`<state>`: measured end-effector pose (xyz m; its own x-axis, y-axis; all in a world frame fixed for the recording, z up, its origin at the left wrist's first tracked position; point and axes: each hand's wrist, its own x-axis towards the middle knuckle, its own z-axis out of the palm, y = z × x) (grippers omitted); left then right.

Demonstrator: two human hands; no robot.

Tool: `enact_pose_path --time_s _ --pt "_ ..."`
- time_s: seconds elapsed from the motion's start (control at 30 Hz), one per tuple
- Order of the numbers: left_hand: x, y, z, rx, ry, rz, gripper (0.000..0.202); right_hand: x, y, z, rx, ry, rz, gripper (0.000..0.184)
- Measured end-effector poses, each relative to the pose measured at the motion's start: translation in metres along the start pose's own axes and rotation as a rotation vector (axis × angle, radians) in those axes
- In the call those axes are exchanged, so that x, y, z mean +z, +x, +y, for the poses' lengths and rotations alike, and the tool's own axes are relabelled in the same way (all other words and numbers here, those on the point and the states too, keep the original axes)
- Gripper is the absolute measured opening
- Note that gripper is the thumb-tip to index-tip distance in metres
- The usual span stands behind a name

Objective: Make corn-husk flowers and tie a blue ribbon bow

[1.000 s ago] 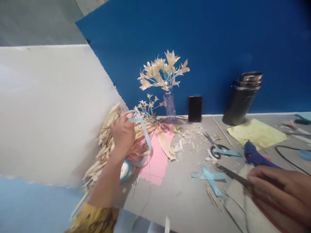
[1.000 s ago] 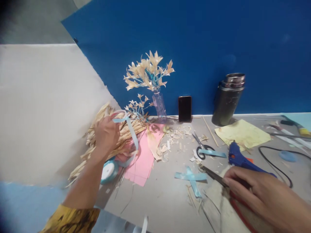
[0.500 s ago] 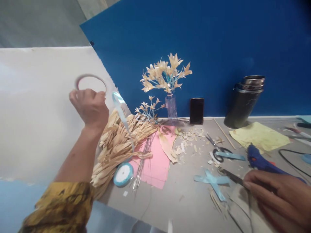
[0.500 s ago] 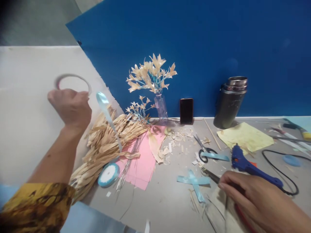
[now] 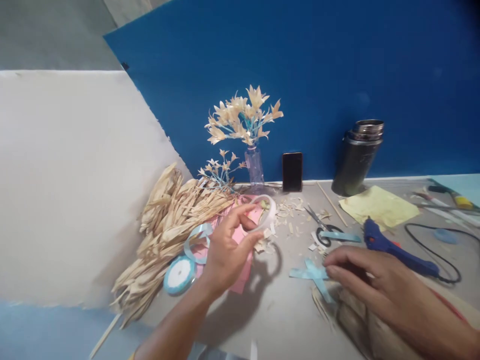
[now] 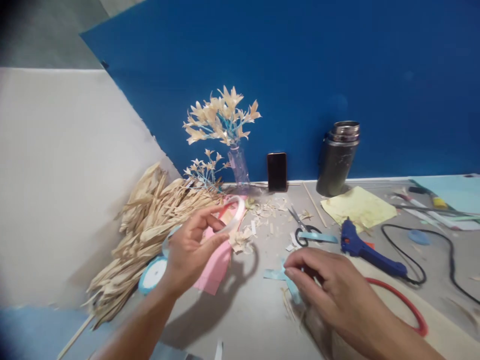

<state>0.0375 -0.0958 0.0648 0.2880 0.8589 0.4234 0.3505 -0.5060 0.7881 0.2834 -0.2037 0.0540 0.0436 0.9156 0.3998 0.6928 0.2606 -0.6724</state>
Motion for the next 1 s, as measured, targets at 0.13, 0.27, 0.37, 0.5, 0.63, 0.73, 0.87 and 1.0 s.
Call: enact_pose_path --time_s 0.13,0.27,0.37,0.5,0.63,0.73,0.87,1.0 --pt "0.036 -0.027 0.012 -0.154 -0.24 -0.076 0.035 0.012 0.004 -0.011 0.011 0.092 0.027 0.018" --pt "0.064 -0.047 0.013 -0.134 -0.243 -0.029 0.025 0.019 0.003 -0.014 0.041 0.13 0.203 0.01" --pt "0.073 -0.053 0.012 -0.009 -0.161 0.016 0.022 0.018 0.003 -0.013 0.004 0.115 0.232 0.007" --pt "0.075 -0.055 0.011 0.123 -0.071 0.008 0.018 0.016 0.003 -0.009 0.012 0.093 0.183 0.006" --pt "0.075 -0.056 0.01 0.149 0.029 0.006 0.017 0.016 -0.001 -0.009 0.014 0.092 0.133 0.007" --pt "0.072 -0.056 0.01 0.098 0.089 -0.011 0.021 0.015 -0.007 -0.01 -0.121 0.073 0.114 0.008" --pt "0.062 -0.051 0.018 -0.013 -0.055 -0.184 0.027 0.005 -0.014 -0.005 -0.09 0.054 0.145 0.009" --pt "0.048 -0.046 0.027 -0.349 -0.363 -0.485 0.021 -0.005 -0.018 0.005 0.109 0.086 0.188 0.008"
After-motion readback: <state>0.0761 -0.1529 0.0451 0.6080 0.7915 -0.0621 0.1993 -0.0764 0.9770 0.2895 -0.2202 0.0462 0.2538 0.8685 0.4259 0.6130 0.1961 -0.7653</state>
